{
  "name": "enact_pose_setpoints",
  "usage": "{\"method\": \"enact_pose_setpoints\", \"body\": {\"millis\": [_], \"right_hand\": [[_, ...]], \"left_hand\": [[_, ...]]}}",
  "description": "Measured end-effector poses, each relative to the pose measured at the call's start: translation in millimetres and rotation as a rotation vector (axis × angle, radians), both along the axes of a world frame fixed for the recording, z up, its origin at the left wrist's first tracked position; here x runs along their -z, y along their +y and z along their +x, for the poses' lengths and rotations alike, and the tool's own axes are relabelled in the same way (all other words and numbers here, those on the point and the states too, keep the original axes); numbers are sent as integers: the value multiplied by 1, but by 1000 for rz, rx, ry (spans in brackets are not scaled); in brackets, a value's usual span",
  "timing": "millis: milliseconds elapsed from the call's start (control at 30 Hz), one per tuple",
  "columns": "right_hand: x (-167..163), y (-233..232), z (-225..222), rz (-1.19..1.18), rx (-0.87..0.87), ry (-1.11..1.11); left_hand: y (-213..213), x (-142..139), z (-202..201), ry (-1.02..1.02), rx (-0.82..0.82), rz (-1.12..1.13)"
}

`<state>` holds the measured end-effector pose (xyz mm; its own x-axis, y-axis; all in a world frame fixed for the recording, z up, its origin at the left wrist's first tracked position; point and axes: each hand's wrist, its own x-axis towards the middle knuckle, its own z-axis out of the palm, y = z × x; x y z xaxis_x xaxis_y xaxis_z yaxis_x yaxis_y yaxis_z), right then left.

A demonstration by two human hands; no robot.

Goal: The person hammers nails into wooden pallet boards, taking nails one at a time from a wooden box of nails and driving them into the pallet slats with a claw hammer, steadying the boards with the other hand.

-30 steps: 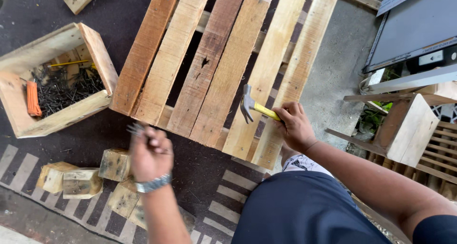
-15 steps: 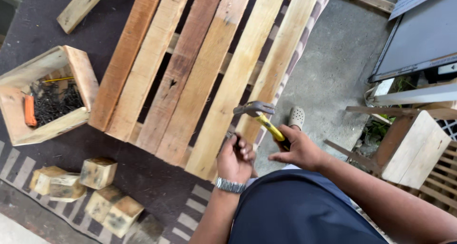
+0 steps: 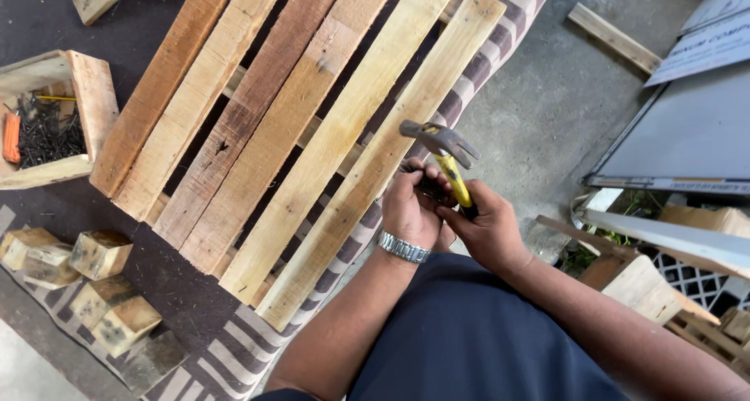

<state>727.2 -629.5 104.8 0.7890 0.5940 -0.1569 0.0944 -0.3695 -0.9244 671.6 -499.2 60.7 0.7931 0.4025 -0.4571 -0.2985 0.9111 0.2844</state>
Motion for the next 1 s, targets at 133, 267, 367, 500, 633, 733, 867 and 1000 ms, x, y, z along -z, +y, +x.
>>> {"method": "enact_pose_setpoints", "body": {"millis": [133, 267, 367, 500, 633, 733, 867, 1000], "right_hand": [[-13, 4, 27, -2, 31, -66], [-10, 16, 67, 7, 14, -263], [-4, 40, 102, -15, 44, -224], [3, 87, 166, -94, 33, -270], [9, 139, 236, -100, 11, -202], [6, 171, 271, -55, -20, -14], [-9, 204, 302, -106, -80, 107], [-27, 230, 344, -156, -180, 124]], "left_hand": [[-4, -18, 37, 1, 10, 40], [12, -23, 80, 92, 23, 90], [32, -16, 117, 53, 24, 84], [74, 4, 177, -66, -14, 21], [129, 19, 250, -87, -55, -129], [162, 24, 280, 24, -69, -217], [215, 19, 298, 179, -2, 63], [247, -7, 284, 466, 289, 1120]]}}
